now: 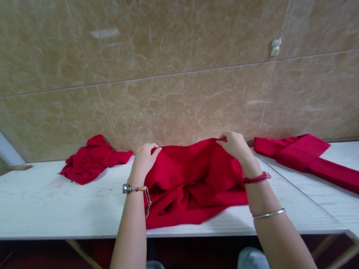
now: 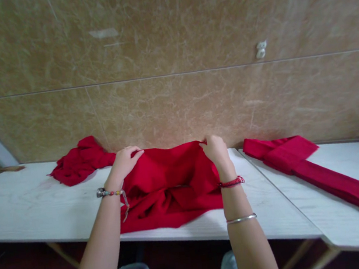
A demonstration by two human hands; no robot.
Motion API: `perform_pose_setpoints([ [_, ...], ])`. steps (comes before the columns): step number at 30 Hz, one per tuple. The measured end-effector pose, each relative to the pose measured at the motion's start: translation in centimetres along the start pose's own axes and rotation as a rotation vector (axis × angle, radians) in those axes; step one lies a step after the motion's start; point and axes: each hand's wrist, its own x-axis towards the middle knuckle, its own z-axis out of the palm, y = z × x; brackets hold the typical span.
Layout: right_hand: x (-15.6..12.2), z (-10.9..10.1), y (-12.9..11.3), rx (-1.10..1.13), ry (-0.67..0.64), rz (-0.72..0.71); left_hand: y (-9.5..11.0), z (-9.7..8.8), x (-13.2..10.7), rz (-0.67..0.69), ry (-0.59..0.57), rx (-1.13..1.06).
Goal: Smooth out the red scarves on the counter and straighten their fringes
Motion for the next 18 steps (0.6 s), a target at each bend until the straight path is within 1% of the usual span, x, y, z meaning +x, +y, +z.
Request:
perform_pose_setpoints([
  [1,-0.1,0.2,0.2,-0.015,-0.055,-0.03,0.1,0.3,0.0,-0.003,-0.012,-0.036],
  [3,-0.5,0.4,-0.3,0.029,-0.145,-0.198,0.8,0.2,0.1,0.019,-0.021,-0.119],
  [5,-0.9,0.7,-1.9,0.14,-0.214,-0.412,2.0,-0.3,0.0,0.084,-0.053,-0.173],
  [6,-1.2,1.0,-3.0,0.195,-0.234,-0.493,2.7,-0.7,0.0,0.126,-0.079,-0.186],
  [8,-1.7,1.4,-5.3,0.267,-0.235,-0.576,4.0,-1.3,-0.1,0.201,-0.134,-0.196],
  [10,-1.8,1.7,-7.1,0.301,-0.216,-0.61,4.8,-1.7,-0.2,0.247,-0.177,-0.201],
  [12,-1.6,1.6,-7.6,0.327,-0.215,-0.629,4.8,-2.0,-0.3,0.254,-0.199,-0.206],
  [14,-1.1,1.1,-6.9,0.341,-0.19,-0.618,4.2,-2.1,-0.4,0.223,-0.224,-0.21],
  [17,-0.3,0.2,-4.5,0.289,-0.107,-0.519,2.8,-2.0,-0.6,0.157,-0.339,-0.217],
  [18,-0.1,-0.1,-3.8,0.262,-0.111,-0.487,2.4,-1.9,-0.7,0.139,-0.374,-0.217],
])
